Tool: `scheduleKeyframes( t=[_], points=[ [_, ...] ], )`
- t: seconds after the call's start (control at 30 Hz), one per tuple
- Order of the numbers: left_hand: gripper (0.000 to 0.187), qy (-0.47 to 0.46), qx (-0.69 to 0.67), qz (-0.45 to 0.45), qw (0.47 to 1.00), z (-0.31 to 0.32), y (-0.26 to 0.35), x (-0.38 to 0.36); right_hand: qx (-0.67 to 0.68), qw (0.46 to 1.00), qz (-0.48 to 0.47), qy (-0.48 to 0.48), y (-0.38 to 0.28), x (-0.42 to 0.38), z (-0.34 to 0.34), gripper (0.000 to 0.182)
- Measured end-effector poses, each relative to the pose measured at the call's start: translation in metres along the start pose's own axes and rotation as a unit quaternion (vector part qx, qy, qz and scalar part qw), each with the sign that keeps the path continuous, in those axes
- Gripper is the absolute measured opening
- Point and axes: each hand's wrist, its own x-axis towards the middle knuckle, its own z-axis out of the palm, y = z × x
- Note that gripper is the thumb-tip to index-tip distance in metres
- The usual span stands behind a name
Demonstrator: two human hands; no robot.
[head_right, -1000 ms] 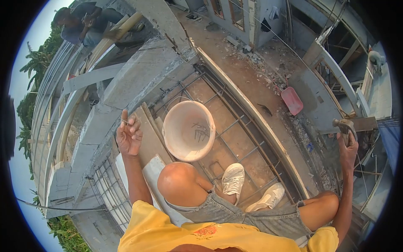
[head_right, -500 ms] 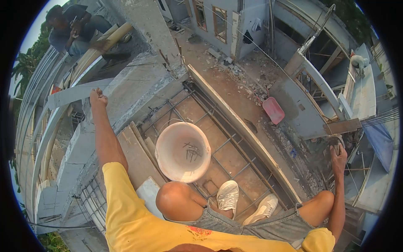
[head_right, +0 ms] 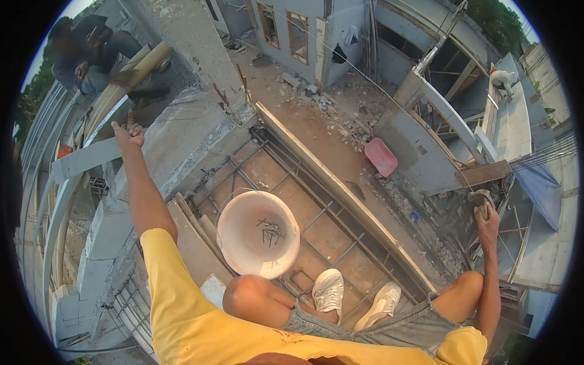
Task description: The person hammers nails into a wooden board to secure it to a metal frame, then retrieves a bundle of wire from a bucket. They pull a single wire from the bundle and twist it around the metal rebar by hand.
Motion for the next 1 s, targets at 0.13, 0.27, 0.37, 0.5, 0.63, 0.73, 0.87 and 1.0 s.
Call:
scheduleKeyframes(
  t=[0.13,0.27,0.37,0.5,0.63,0.73,0.87,1.0],
  points=[
    [0.057,-0.025,-0.039,-0.013,0.999,-0.025,0.0,0.018,-0.012,1.0,-0.003,0.002,-0.006,-0.002,0.0,0.045],
    [0.051,0.022,-0.109,0.002,0.994,-0.001,0.006,-0.08,0.032,0.999,-0.006,0.005,0.028,0.007,0.008,0.037],
    [0.044,-0.002,-0.025,0.02,0.999,0.0,0.01,-0.103,0.025,1.0,0.001,0.003,0.048,0.009,0.012,0.041],
    [0.034,-0.057,0.151,0.087,0.983,0.02,0.013,-0.092,0.019,1.0,0.01,-0.016,-0.001,-0.004,0.001,0.048],
    [0.029,-0.072,0.24,0.225,0.942,0.098,0.034,-0.156,0.038,0.999,0.01,0.007,-0.006,-0.009,0.001,0.049],
    [0.032,-0.191,0.316,0.371,0.852,0.13,0.026,-0.217,0.045,0.999,0.006,-0.011,0.002,-0.006,-0.002,0.048],
    [0.037,-0.264,0.34,0.49,0.758,0.126,-0.036,-0.29,0.1,0.994,0.022,-0.028,0.002,0.0,-0.004,0.042],
    [0.04,-0.178,0.338,0.248,0.89,0.103,-0.088,-0.258,0.15,0.988,0.002,-0.033,0.017,-0.006,0.003,0.04]
  ],
)
